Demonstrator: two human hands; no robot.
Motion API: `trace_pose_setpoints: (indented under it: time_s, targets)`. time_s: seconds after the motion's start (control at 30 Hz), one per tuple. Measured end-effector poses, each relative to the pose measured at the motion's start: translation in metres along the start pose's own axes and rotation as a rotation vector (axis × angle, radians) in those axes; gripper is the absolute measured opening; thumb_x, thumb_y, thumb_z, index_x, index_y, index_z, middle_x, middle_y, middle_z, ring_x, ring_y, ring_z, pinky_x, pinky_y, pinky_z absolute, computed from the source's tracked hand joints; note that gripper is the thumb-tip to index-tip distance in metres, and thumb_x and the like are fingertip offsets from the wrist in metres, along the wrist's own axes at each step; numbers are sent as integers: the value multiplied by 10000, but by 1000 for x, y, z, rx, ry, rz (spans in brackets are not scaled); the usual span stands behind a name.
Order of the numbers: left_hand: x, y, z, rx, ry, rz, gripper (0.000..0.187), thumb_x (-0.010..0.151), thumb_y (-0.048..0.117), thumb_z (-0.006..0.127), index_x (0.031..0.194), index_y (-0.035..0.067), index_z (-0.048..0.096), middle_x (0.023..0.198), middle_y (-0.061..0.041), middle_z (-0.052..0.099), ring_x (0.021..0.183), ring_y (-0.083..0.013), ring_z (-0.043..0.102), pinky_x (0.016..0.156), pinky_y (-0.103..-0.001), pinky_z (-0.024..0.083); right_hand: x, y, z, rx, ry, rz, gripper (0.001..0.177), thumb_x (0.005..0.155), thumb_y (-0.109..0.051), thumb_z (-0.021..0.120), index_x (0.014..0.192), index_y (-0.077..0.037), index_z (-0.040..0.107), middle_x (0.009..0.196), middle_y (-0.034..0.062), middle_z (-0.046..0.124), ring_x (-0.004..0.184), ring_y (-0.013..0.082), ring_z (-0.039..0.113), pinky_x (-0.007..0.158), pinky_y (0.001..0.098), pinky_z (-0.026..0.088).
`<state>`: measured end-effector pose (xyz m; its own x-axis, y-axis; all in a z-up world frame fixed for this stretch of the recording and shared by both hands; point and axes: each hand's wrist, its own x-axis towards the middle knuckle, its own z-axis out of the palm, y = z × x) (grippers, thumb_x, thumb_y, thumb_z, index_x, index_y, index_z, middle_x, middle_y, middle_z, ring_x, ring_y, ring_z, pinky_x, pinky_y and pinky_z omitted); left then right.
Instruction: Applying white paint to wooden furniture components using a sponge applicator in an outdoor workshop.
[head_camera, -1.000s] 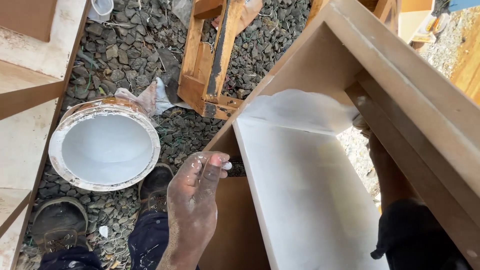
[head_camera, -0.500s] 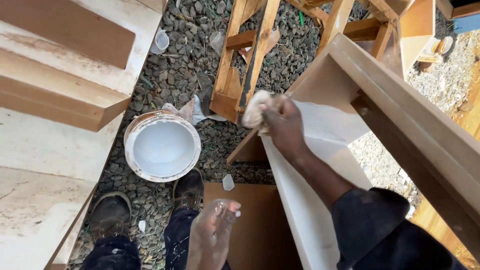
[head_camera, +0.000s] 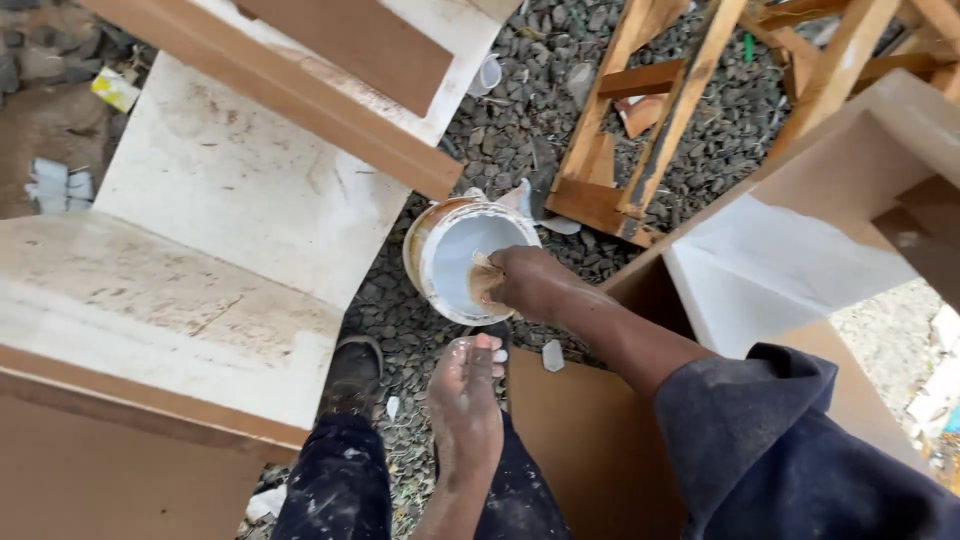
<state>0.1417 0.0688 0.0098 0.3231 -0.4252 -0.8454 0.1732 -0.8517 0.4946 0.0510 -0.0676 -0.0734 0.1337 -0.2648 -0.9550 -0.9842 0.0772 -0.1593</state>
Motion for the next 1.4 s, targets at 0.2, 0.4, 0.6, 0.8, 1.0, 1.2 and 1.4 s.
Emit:
trace_pose_setpoints:
  time_s: [0.2,0.4,0.6,0.8,1.0,1.2,1.4]
  targets:
    - [2,-8,-18,-51,2,-126,434,954,485,501,962,153,782,869,3,804,782,-134,767,748,-290,558,37,-33,52,203,287,178,310,979,-100,523,1246,-57,674,1193,176,634,980,356,661,804,462,533]
    - [7,-18,-37,-41,-4,-108,478,931,529,473,942,167,784,890,29,801,774,-125,762,722,-283,556,75,-34,64,417,472,182,273,1014,-220,567,1210,-56,663,1074,142,696,938,286,636,774,418,515]
    - [13,-18,-49,-59,-3,-188,486,924,539,460,950,172,777,941,25,800,778,-121,765,749,-282,565,92,-36,66,437,427,344,216,982,-128,627,1157,-36,712,1111,175,723,967,331,681,791,450,545]
    - [17,-23,-50,-96,5,-158,460,936,512,477,947,159,773,915,11,787,770,-128,765,737,-278,573,97,-27,67,533,421,312,526,993,-174,643,1496,-76,527,1213,169,742,866,265,760,847,404,575]
    - [19,-25,-49,-94,34,-160,464,923,539,475,926,181,772,869,38,789,755,-99,751,730,-271,554,97,3,57,1304,358,431,201,949,-51,455,825,-125,596,645,22,517,475,136,425,403,284,276]
    - [18,-23,-47,-87,6,-114,477,946,527,449,950,171,766,893,15,783,778,-116,740,709,-281,554,102,16,63,1429,87,373,222,879,-12,359,753,-147,484,550,60,457,390,152,406,345,267,188]
    - [19,-26,-47,-108,32,-135,459,946,505,469,957,168,781,876,15,774,754,-117,735,700,-282,554,99,26,66,1324,-107,198,272,862,-36,400,624,-64,528,450,51,465,342,114,428,294,219,228]
